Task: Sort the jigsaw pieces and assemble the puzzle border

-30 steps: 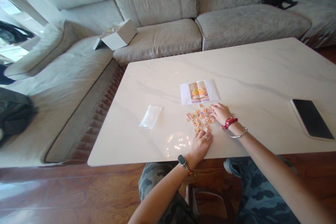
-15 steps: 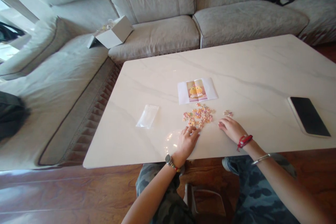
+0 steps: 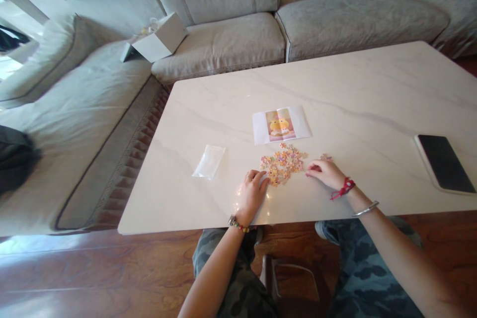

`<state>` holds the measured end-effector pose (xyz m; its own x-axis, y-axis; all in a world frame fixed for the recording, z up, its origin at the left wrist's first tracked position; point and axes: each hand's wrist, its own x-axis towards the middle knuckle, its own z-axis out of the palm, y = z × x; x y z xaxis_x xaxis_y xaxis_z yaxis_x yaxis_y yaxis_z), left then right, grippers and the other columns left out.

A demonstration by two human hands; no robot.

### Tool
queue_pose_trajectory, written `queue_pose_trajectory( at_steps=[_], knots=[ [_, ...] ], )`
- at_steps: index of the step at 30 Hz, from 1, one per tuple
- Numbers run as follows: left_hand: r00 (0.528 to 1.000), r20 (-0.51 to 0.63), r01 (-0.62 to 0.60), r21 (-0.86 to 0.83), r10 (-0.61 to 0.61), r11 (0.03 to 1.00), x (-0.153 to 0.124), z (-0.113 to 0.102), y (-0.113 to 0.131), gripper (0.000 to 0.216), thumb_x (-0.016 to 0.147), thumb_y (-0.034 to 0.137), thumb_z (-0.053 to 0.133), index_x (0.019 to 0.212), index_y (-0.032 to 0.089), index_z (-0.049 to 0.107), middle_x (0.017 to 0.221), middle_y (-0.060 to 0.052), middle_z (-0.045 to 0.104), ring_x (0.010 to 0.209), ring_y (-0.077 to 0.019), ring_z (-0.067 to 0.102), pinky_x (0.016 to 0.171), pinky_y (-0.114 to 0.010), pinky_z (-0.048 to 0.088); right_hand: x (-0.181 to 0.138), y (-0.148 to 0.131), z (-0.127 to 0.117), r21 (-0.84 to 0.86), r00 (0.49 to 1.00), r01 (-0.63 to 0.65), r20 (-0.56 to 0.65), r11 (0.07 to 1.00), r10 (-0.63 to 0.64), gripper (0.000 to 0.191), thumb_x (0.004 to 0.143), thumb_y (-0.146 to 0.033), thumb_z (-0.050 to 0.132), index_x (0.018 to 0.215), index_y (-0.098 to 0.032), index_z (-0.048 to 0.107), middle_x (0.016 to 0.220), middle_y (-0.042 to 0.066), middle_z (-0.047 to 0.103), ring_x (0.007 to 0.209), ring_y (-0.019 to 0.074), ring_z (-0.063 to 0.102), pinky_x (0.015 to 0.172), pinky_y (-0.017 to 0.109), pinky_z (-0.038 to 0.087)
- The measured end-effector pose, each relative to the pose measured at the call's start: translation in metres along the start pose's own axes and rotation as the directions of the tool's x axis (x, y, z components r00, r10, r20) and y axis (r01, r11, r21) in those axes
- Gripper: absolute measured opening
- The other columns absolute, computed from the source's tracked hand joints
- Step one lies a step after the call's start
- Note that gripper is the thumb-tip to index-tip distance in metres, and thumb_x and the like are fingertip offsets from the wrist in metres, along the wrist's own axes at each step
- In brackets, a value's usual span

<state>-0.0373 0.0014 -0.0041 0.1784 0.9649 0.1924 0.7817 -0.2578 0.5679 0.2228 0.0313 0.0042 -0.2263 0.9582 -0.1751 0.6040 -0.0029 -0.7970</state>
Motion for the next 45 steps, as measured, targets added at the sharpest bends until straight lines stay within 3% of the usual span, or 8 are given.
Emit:
queue_pose_trajectory(
  at_steps=[4,7,11,16,23,31,39,45],
  knots=[
    [1.000,0.014,0.000,-0.010,0.000,1.000,-0.001,0.002,-0.001,0.021,0.085,0.029,0.046,0.099,0.020,0.058,0.090,-0.004,0.055,0.085,-0.0157,0.053,0.079,-0.029,0.045,-0.003,-0.001,-0.004,0.294,0.989,-0.143,0.069,0.945,0.129,0.023,0.069,-0.037,0.056,0.075,-0.015,0.058,0.068,0.006,0.067,0.055,0.0133,0.058,0.044,0.023,0.042],
    [1.000,0.013,-0.009,-0.010,0.009,1.000,-0.002,0.002,-0.002,0.021,0.085,0.028,0.045,0.099,0.020,0.058,0.091,-0.004,0.055,0.086,-0.0159,0.053,0.080,-0.030,0.045,-0.005,0.003,-0.018,0.270,0.991,-0.114,-0.036,0.956,0.128,0.025,0.069,-0.037,0.056,0.079,-0.015,0.060,0.072,0.007,0.068,0.059,0.0144,0.060,0.048,0.024,0.046],
    [1.000,0.015,-0.027,0.000,0.027,1.000,-0.002,0.002,-0.002,0.021,0.086,0.028,0.045,0.100,0.020,0.058,0.091,-0.005,0.055,0.087,-0.0163,0.052,0.079,-0.030,0.045,-0.004,0.020,-0.042,-0.094,0.965,-0.107,-0.250,0.990,0.080,0.016,0.073,-0.029,0.052,0.070,-0.017,0.062,0.065,0.004,0.065,0.059,0.0151,0.058,0.054,0.027,0.047],
    [0.998,0.009,-0.064,0.010,0.064,0.998,-0.004,0.003,0.001,0.021,0.086,0.028,0.045,0.101,0.020,0.057,0.091,-0.005,0.055,0.088,-0.0168,0.052,0.080,-0.031,0.045,-0.007,0.004,-0.032,-0.560,0.915,-0.104,-0.378,0.822,-0.141,0.014,0.073,-0.018,0.051,0.077,-0.019,0.064,0.083,0.007,0.060,0.071,0.0178,0.056,0.063,0.029,0.045],
    [0.993,0.047,-0.110,0.019,0.109,0.994,-0.009,0.002,0.005,0.020,0.086,0.030,0.045,0.098,0.020,0.057,0.089,-0.004,0.055,0.086,-0.0158,0.053,0.076,-0.029,0.046,-0.025,-0.057,0.041,-0.499,0.957,0.244,-0.014,0.832,-0.289,0.021,0.079,-0.016,0.048,0.094,-0.023,0.060,0.093,0.003,0.058,0.075,0.0131,0.056,0.066,0.023,0.045],
    [0.982,0.067,-0.184,0.140,0.176,0.973,-0.009,0.008,0.024,0.015,0.083,0.032,0.050,0.093,0.022,0.056,0.086,-0.004,0.053,0.084,-0.0176,0.051,0.070,-0.029,0.047,-0.016,0.008,-0.015,-0.561,0.924,-0.005,-0.319,0.828,-0.211,0.020,0.078,-0.032,0.051,0.089,-0.020,0.063,0.084,0.007,0.057,0.074,0.0180,0.055,0.065,0.029,0.045],
    [0.976,0.126,-0.207,0.279,0.178,0.938,-0.004,0.023,0.044,0.008,0.080,0.027,0.054,0.086,0.021,0.054,0.088,-0.006,0.052,0.091,-0.0215,0.048,0.072,-0.032,0.046,-0.010,0.005,-0.006,-0.692,0.950,-0.112,-0.286,0.713,-0.128,0.025,0.082,-0.027,0.041,0.073,-0.020,0.063,0.081,0.007,0.060,0.063,0.0151,0.053,0.054,0.026,0.037],
    [0.955,0.179,-0.286,0.342,0.236,0.895,-0.006,0.019,0.041,0.010,0.085,0.020,0.044,0.081,0.020,0.053,0.084,-0.006,0.053,0.083,-0.0205,0.050,0.065,-0.031,0.044,-0.011,0.023,-0.028,-0.512,0.925,-0.105,-0.365,0.853,-0.106,0.019,0.076,-0.027,0.048,0.063,-0.019,0.060,0.070,0.005,0.061,0.065,0.0159,0.054,0.061,0.027,0.041]
  ],
)
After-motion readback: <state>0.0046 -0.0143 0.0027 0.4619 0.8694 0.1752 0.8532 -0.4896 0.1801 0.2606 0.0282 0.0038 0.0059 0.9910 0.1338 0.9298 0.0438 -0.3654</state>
